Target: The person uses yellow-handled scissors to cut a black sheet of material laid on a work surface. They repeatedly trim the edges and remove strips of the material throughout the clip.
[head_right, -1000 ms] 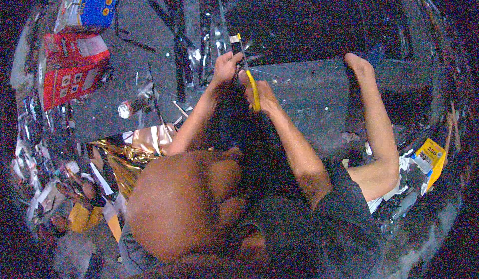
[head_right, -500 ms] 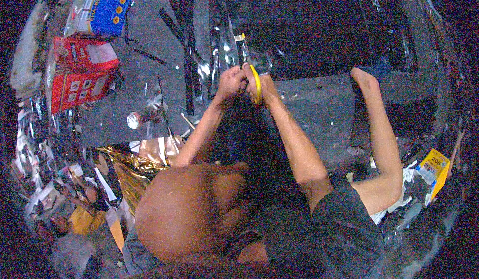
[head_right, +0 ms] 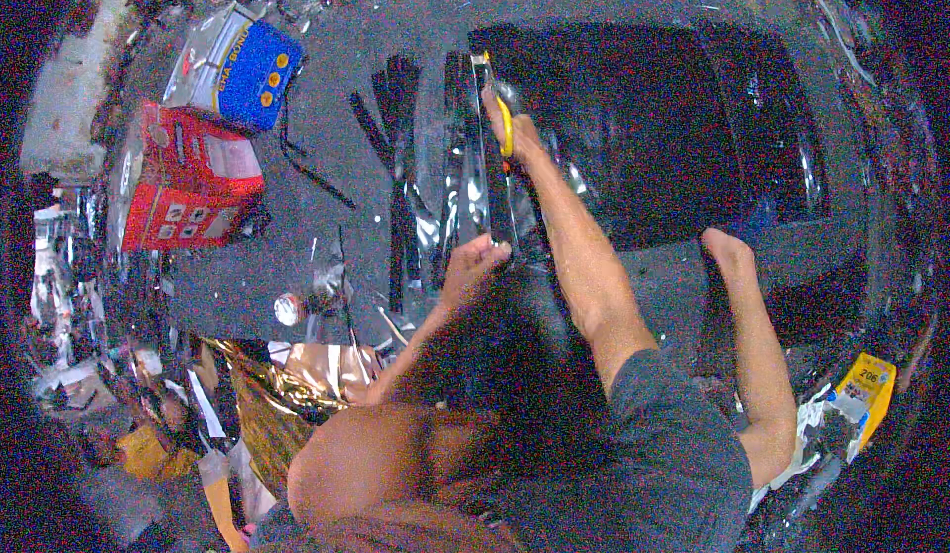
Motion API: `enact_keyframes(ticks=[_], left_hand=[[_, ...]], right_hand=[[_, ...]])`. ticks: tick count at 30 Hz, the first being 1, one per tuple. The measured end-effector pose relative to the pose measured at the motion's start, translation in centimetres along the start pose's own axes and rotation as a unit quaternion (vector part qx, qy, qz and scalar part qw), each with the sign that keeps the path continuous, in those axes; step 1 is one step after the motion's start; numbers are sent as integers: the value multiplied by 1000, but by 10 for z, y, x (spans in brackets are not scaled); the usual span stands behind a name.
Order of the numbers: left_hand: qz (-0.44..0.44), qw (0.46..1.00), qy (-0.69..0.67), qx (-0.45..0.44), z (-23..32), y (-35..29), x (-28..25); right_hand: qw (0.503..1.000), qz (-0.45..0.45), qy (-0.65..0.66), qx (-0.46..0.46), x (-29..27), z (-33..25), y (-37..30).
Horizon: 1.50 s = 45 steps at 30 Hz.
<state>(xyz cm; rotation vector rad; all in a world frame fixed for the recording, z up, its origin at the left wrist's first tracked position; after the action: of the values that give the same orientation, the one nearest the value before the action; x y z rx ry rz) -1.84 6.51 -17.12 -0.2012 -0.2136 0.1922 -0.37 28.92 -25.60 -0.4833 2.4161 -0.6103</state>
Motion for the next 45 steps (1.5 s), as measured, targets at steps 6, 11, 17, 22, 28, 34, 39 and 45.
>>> enact_keyframes(ticks=[6, 11, 17, 22, 28, 34, 39, 45], left_hand=[[85, 995, 7, -56, -27, -21, -26], [59, 989, 103, -93, -28, -47, -22], [181, 881, 430, -80, -32, -67, -84], [68, 832, 535, 126, -12, -30, -32], [184, 965, 156, -103, -122, 21, -18], [202, 969, 107, -91, -114, 39, -27], [211, 967, 48, -135, -104, 41, -68], [158, 973, 66, -155, -84, 41, -57]], right_hand=[[997, -61, 43, -3, 2, -50, 78], [988, -93, 120, 0, 5, -60, 101], [968, -180, 175, 13, -7, -54, 50], [966, -158, 190, 69, -26, 29, -65], [935, -165, 281, 136, -41, 137, -215], [923, -166, 272, 216, -29, 182, -294], [911, -222, 231, 258, -3, 184, -329], [870, -311, 290, 248, 47, 191, -339]])
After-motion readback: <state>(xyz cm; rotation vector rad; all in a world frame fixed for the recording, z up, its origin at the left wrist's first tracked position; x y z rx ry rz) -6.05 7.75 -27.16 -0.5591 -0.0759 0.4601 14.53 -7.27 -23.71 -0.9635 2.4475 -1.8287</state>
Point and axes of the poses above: each hand's wrist, its own y-axis towards the middle knuckle, its own x-axis out of the palm, z = x × y, the point moved 9 cm from there along y, towards the middle knuckle, and after that the axes turned 7 degrees about x, right-handed, at the moved point
